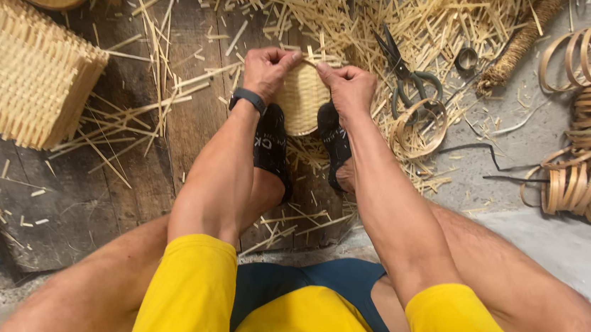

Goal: The person sits on the floor weaving thin bamboo strips into flat woven panels and fitting them into round bamboo rims to form basket lids. They use scissors to trim excess bamboo material from the edges and place finished woven lids onto a growing pile of completed pieces.

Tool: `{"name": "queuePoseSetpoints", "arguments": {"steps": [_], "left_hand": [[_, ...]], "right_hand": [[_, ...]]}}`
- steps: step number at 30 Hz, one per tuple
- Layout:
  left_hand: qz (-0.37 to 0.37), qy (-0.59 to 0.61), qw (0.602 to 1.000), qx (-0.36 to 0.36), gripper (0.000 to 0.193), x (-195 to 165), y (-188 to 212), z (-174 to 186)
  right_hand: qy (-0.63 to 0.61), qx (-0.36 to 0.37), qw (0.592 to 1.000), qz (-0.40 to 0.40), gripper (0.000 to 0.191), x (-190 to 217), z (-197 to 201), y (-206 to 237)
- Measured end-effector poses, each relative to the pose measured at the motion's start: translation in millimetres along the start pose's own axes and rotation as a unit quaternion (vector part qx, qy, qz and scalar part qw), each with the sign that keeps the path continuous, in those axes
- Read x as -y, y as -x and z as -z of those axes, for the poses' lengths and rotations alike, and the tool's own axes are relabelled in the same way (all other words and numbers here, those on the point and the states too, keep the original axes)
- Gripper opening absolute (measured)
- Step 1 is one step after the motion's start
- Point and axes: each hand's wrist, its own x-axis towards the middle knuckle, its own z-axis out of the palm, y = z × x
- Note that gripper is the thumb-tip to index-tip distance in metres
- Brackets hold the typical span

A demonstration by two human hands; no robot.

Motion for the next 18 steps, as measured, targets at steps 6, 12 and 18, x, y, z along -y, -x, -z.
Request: {"name": "queuePoseSetpoints", "arguments": {"steps": [6, 12, 18], "left_hand": [[0.044, 0.061, 0.997, 0.023, 0.029, 7, -8, 1], [-0.046, 0.022, 0.993, 0.107, 0.039, 0, 17, 8], [-0.262, -0.241, 0.933, -0.053, 0.023, -35, 76, -36]], "right_hand": [[0.051, 0.005, 0.998, -0.022, 0.032, -3, -3, -4], [0.185, 0.052, 0.981, -0.004, 0.028, 39, 96, -17], [0.68, 0.055, 0.71, 0.174, 0.038, 91, 299, -4]]}}
